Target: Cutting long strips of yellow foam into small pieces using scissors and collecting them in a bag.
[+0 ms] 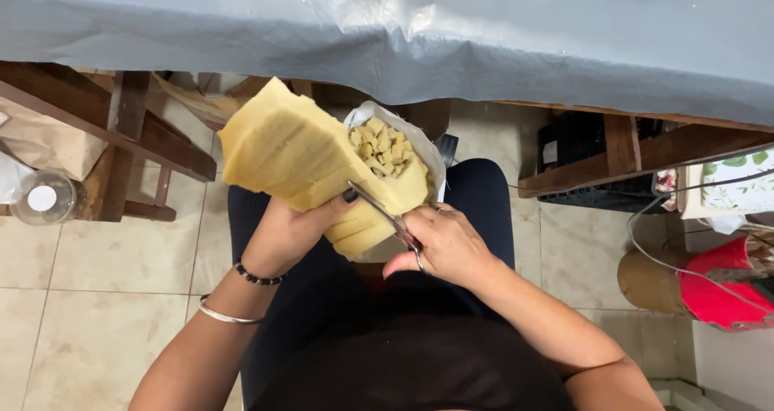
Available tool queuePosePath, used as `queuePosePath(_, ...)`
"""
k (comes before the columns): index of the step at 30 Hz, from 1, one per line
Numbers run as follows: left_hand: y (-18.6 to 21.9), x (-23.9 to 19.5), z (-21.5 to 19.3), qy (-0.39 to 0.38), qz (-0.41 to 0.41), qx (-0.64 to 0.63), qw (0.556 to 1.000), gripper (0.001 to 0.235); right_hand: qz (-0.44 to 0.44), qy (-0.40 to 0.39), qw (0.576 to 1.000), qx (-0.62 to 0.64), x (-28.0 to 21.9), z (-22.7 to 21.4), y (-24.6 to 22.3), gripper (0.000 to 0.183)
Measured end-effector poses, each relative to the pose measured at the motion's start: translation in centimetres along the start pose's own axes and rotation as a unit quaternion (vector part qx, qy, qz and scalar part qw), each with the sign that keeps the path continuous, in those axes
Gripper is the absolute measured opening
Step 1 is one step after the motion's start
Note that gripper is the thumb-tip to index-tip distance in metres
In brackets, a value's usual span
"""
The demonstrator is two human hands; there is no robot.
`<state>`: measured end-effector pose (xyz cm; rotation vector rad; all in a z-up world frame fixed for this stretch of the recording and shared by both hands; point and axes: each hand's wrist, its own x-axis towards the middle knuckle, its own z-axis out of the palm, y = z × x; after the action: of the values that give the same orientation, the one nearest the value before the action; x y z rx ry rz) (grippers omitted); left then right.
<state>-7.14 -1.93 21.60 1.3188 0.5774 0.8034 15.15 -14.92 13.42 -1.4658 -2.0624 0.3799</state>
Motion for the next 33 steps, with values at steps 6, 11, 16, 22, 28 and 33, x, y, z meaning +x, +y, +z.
queuePosePath(6,-3.2,-0.1,-1.1,-0.021,-0.024,-0.068,0.997,0.039,-0.024,0.041,0.998,0.033,-0.3,0.6,0.6,0.047)
queuePosePath(11,0.3,0.6,-2.6,0.019,0.034,-0.035,0.999,0.055,0.012,-0.026,0.999,0.027,0.2,-0.8,-0.1,0.048)
queuePosePath(16,-0.2,-0.2,-2.5,0.072,-0.007,0.025,0.997,0.047,0.1,-0.127,0.985,0.064,1.7,-2.8,-1.7,0.068)
queuePosePath(22,-2.1,-0.1,0.4,0.088,-0.032,-0.025,0.995,0.042,0.09,-0.122,0.988,0.009,2.2,-3.0,-2.2,0.076)
queuePosePath(28,-2.1,0.0,0.9,0.102,-0.018,-0.147,0.984,0.033,0.06,-0.035,0.998,-0.009,1.1,-0.8,-0.6,0.068)
queuePosePath(33,-1.7,0.7,1.1,0.079,0.011,-0.174,0.981,0.029,0.013,0.024,1.0,0.007,0.8,0.5,0.3,0.054)
